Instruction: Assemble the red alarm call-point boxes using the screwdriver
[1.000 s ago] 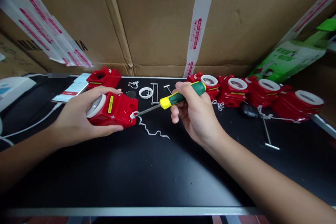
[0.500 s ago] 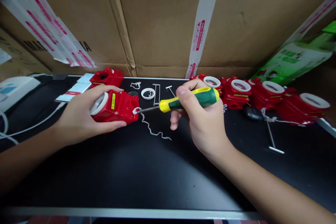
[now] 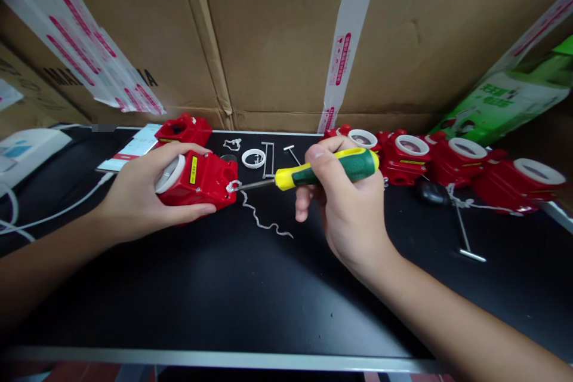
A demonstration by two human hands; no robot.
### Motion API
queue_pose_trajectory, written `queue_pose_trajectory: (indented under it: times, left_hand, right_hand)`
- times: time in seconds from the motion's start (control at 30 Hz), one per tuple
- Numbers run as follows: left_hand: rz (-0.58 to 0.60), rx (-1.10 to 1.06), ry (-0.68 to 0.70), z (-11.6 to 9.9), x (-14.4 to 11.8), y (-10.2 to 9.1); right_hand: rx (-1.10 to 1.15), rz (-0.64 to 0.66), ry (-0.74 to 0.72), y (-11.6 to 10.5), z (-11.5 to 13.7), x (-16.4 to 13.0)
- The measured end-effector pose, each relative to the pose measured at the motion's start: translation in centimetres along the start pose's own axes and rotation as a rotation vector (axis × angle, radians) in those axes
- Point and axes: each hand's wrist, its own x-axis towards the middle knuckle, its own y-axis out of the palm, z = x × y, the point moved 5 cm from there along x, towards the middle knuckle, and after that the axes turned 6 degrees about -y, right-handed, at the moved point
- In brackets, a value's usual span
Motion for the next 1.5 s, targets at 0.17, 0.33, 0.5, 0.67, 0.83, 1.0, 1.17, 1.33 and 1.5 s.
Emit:
queue_pose_trajectory:
  times: [0.17,0.33,0.5,0.67,0.83,1.0,1.17,1.33,1.5]
  left_hand:
    - [-0.006,0.011,-0.014,0.19,0.01,-0.06]
    - [0.000,0.002,-0.013,0.08,-0.09,-0.05]
    - [0.000,0.001,-0.003,0.00,-0.18,-0.03]
    - [-0.005,-0.017,0.033,-0.12,-0.16,-0.11]
    - [-0.024,-0.017,0.041,-0.14,-0.19,-0.10]
    - [-0.005,-0.010,0.017,-0.06,-0.15,-0.12]
    - [0.005,-0.016,0.006,0.11,-0.21,-0.18]
    - [-0.042,-0.028,0.085,-0.11,-0.20,-0.17]
    - [-0.047,-0.026,0.103,-0.11,-0.20,-0.10]
  right_hand:
    - [0.002,-0.013,0.023,-0.04,-0.04,-0.11]
    - [0.011,-0.018,0.025,-0.06,0.06,-0.05]
    - [0.006,-0.015,0.012,0.07,0.07,0.11]
    - [0.013,-0.007,0.009,0.13,-0.10,0.08]
    - [0.006,0.006,0.016,-0.08,-0.14,0.09]
    - [0.015,0.006,0.014,-0.12,-0.17,0.02]
    - [0.018,0.028,0.006,-0.02,0.11,-0.22]
    - [0.012,0.016,-0.048,-0.28,0.32,0.07]
    - [0.061,0.045,-0.058,0.01,-0.09,0.27]
